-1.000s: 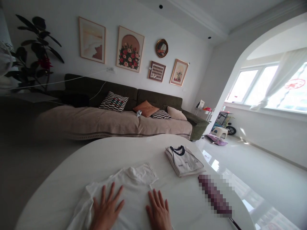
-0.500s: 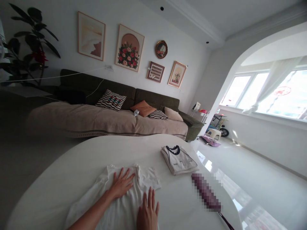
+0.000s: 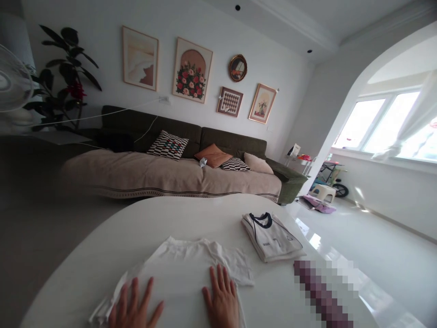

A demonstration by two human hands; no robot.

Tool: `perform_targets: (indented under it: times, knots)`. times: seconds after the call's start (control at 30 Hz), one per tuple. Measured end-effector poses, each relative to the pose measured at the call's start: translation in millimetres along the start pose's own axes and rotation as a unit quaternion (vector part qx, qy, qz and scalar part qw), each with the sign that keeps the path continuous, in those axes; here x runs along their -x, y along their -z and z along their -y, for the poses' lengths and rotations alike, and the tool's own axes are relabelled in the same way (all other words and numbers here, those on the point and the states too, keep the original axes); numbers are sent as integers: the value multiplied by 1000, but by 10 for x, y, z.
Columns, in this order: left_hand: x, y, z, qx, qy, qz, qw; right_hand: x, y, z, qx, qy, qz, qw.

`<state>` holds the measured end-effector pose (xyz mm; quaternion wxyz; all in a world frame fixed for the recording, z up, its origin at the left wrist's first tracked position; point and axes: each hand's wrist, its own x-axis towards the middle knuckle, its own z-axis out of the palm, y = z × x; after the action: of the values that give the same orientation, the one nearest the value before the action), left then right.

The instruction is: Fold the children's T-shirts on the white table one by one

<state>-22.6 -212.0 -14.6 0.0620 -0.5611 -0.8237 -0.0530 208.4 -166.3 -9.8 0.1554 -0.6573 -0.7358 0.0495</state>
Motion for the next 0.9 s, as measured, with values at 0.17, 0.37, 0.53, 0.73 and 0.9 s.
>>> perform_targets:
  times: [0.17,0.37,0.53,0.73,0.9]
  knots:
    - [-513,70,-308,30,-64,-6,997,-198,-26,-63,20,-25,-30,999]
    - [-847,-1,-520,49,-77,-11,996,-582,-2,-161,44,-30,-25,998]
    - [-1054,-56,-664,51,-75,-9,996,-858,10,-173,60,-27,-21,998]
    - [-1208,-91,-800,54,-55,-23,997,-1088,-30,-242,66,-28,-9,997]
    - [-1230,-43,-816,81,-62,-20,995,-1181,9,-275,64,-12,11,998]
